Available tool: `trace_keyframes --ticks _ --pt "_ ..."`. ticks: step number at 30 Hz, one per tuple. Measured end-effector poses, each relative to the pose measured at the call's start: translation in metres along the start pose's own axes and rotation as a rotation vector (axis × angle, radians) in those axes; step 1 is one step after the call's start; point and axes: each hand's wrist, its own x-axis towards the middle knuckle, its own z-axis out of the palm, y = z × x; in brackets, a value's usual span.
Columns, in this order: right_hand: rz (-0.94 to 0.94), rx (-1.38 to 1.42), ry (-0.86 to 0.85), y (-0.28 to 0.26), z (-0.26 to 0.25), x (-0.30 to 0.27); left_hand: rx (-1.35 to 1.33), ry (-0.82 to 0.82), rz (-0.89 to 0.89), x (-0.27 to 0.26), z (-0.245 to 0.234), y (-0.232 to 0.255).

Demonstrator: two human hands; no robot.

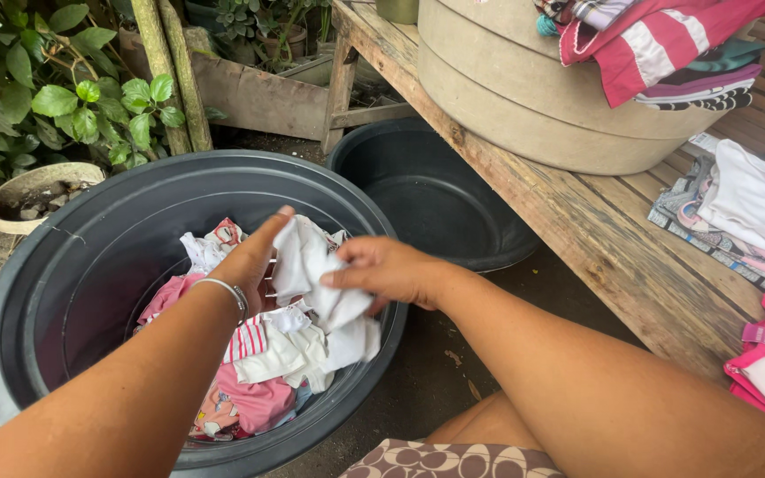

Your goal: The person picks up clothing items from a plastic basin, lays them flat on a wooden surface, and folds them by hand, adding them to sorted piles of folded laundry.

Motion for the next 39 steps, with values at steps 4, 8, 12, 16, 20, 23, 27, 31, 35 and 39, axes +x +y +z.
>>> trace_keyframes --ticks 4,8,12,16,20,23,27,31,35,39 --pt "0.118 -0.198 -0.117 0.004 0.001 -0.004 0.223 -0.012 0.107 0.004 -0.005 0.004" --pt "-0.079 -0.309 0.307 0.023 -0.014 0.001 0.431 -0.101 0.198 -0.023 -0.005 0.025" --pt "-0.485 -0.260 0.613 0.004 -0.019 -0.009 0.755 -0.308 0.238 -0.083 0.013 0.077" --pt "-0.703 -0.409 0.452 -0.052 -0.021 -0.031 1.149 -0.557 0.398 -0.135 0.031 0.135" --pt "-0.529 -0.259 0.142 -0.093 -0.027 -0.035 1.013 -0.652 0.489 -0.179 0.025 0.192" --pt "-0.576 -0.182 0.095 -0.108 -0.043 -0.026 0.886 -0.720 0.612 -0.210 0.018 0.229" --pt "-0.634 -0.237 0.248 -0.104 -0.077 -0.006 1.071 -0.400 0.789 -0.234 0.005 0.253" --pt "-0.577 -0.190 0.413 -0.076 -0.111 0.008 1.168 -0.393 0.769 -0.233 -0.019 0.260" --pt "-0.310 -0.706 0.459 -0.042 -0.121 -0.005 1.375 -0.195 0.698 -0.226 -0.043 0.265" --pt "0.042 -0.979 0.531 -0.049 -0.150 0.003 1.680 0.095 0.343 -0.200 -0.071 0.266"
